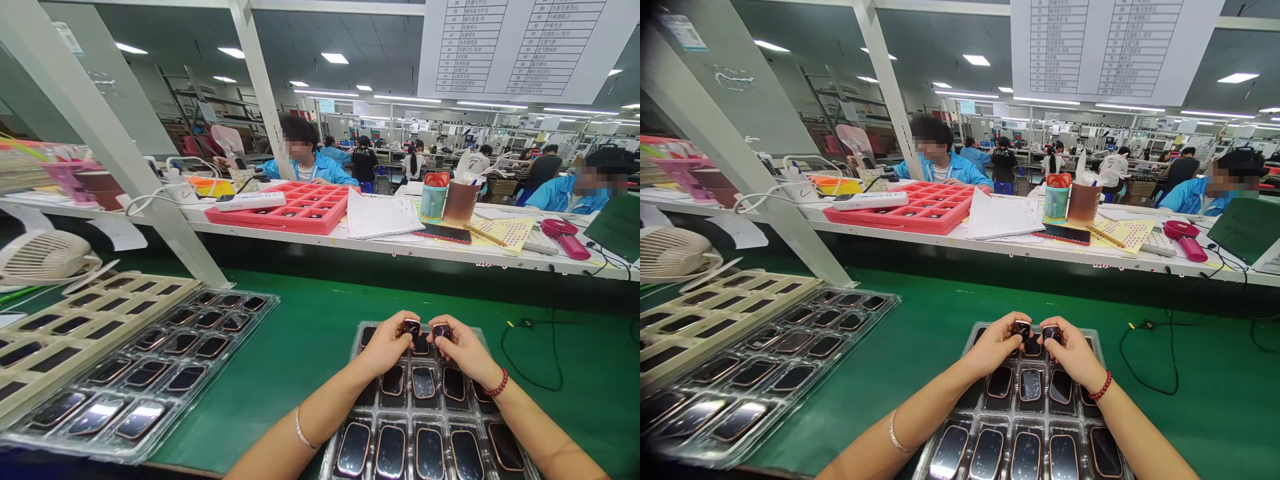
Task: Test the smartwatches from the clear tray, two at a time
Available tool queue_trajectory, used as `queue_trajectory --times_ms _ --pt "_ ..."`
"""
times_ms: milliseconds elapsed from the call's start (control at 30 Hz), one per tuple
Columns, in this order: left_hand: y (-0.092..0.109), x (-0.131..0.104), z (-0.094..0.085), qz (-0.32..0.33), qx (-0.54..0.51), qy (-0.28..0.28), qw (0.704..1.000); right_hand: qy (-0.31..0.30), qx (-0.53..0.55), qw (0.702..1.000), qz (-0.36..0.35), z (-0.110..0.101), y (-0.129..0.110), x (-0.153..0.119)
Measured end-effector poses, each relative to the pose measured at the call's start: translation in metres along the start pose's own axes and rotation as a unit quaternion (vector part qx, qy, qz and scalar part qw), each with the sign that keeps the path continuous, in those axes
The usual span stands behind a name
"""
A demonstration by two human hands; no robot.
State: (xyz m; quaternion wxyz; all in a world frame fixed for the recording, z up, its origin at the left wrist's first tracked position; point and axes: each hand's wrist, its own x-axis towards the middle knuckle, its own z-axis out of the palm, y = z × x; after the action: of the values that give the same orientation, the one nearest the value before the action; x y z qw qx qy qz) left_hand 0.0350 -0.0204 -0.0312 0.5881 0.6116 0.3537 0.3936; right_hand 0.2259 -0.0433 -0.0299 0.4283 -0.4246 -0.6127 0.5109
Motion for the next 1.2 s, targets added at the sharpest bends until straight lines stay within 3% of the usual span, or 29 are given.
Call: queue_trajectory --times_ms 100,233,367,700,900,1067,1200 --pt "-0.001 -0.001 0.000 0.017 0.024 0.023 0.999 -0.012 0.002 1.000 -0.001 0.000 -0.001 0.000" --pt "0.000 -0.001 0.000 -0.001 0.033 0.012 0.999 -0.011 0.021 1.000 0.016 -0.002 0.000 0.001" --pt "-0.001 0.000 0.000 -0.016 0.029 0.012 0.999 -0.016 -0.025 1.000 0.005 -0.002 0.000 0.000" --pt "0.002 -0.001 0.001 0.024 0.055 0.029 0.998 -0.036 0.021 0.999 0.004 0.000 -0.001 -0.001" --pt "0.009 -0.003 0.002 -0.028 0.008 0.017 0.999 -0.023 0.066 0.997 0.031 0.000 0.000 0.001" --pt "0.008 -0.001 0.001 -0.015 0.007 0.025 1.000 -0.014 0.054 0.998 0.019 0.000 0.003 0.002" --pt "0.006 -0.001 0.001 -0.042 0.015 0.017 0.999 -0.022 0.072 0.996 0.038 0.000 0.004 0.003"
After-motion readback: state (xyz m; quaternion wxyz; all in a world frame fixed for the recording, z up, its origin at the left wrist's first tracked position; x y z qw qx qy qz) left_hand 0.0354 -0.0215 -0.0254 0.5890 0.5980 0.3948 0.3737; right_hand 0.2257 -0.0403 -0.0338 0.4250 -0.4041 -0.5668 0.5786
